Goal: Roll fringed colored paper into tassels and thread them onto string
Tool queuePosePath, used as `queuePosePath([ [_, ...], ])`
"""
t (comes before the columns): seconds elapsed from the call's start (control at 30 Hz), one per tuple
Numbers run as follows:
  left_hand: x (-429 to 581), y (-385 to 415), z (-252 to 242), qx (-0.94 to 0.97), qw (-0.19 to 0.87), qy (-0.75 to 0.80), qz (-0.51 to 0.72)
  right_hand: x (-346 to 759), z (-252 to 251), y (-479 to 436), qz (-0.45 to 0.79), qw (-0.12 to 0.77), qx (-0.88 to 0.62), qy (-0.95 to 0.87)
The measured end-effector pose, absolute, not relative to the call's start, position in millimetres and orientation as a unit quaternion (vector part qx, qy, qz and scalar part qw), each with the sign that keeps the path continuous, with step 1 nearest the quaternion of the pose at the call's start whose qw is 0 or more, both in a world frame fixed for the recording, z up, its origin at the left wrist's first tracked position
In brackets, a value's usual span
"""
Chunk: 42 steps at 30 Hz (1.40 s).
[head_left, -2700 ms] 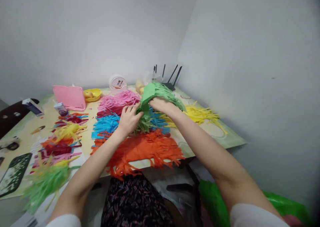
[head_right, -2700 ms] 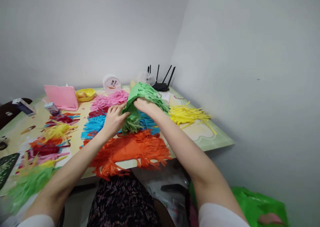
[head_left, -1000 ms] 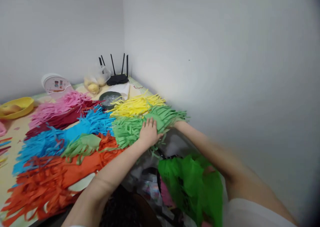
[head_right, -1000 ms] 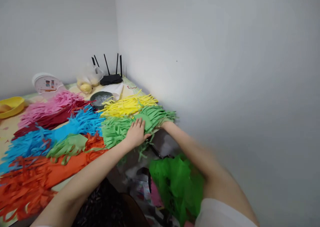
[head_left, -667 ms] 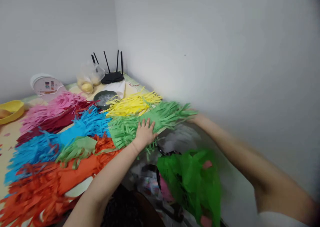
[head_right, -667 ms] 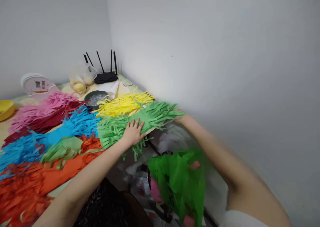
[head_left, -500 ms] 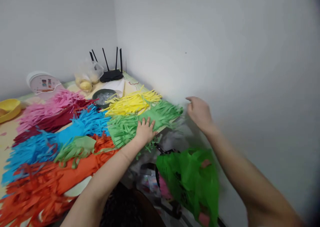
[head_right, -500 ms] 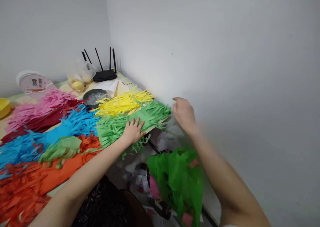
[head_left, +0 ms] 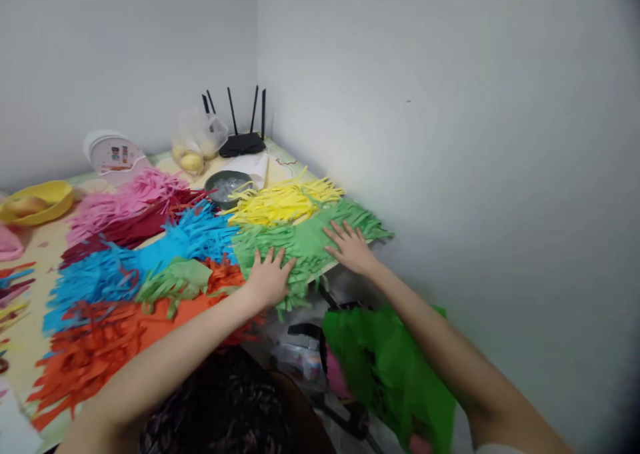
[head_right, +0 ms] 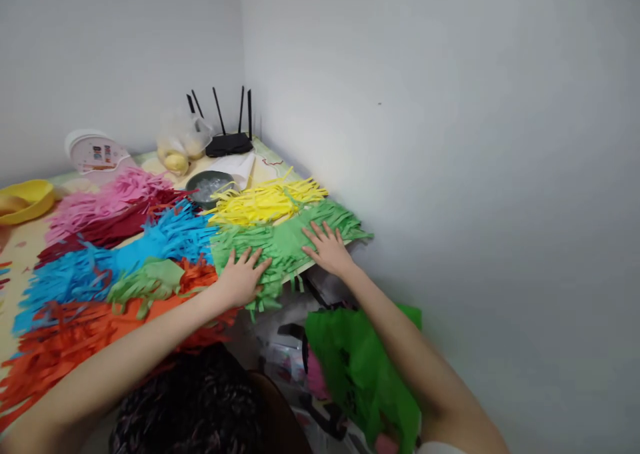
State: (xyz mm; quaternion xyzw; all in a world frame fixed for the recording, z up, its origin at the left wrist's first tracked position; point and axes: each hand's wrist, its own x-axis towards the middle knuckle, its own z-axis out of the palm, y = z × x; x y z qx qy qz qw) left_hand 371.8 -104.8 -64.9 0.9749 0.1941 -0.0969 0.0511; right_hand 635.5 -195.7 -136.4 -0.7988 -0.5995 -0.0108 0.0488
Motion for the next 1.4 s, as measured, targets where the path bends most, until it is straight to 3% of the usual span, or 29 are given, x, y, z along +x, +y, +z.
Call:
queuePosePath([
  [0.17,283,-100,-36,0.981,0.096,0.167,-0.005,622,-117,-208,-0.056,0.087,-0.81,-0.578],
  [0.3,206,-73,-13,0.944,0.077,0.32,0.006,575,-90,-206,-0.158,0.318,-0.723,-0.592],
  [0.37,184,-52,-11,0.909,0.062,0.413,0.013,531,-74,-192,-0.11,0.363,-0.659,-0.65],
  [0.53,180,-1,-34,0.828,0.16,0.527,0.101,415,-50,-128,0.056,0.379,-0.569,-0.727],
  [0.8,152,11,-25,0.792,0.273,0.517,0.176,362,-54,-81,0.153,0.445,-0.56,-0.682],
  [1.03,63,-32,8,0.638,0.451,0.443,0.44,305,-35,-67,0.456,0.494,-0.44,-0.595],
  [1.17,33,-48,2,0.604,0.417,0.451,0.508,264,-17,-70,0.406,0.515,-0.412,-0.633],
  [1.3,29,-71,-13,0.581,0.232,0.496,0.602,229,-8,-80,0.288,0.517,-0.449,-0.669],
  [1.4,38,-93,-23,0.608,0.243,0.467,0.594,207,-10,-86,0.209,0.504,-0.469,-0.694],
])
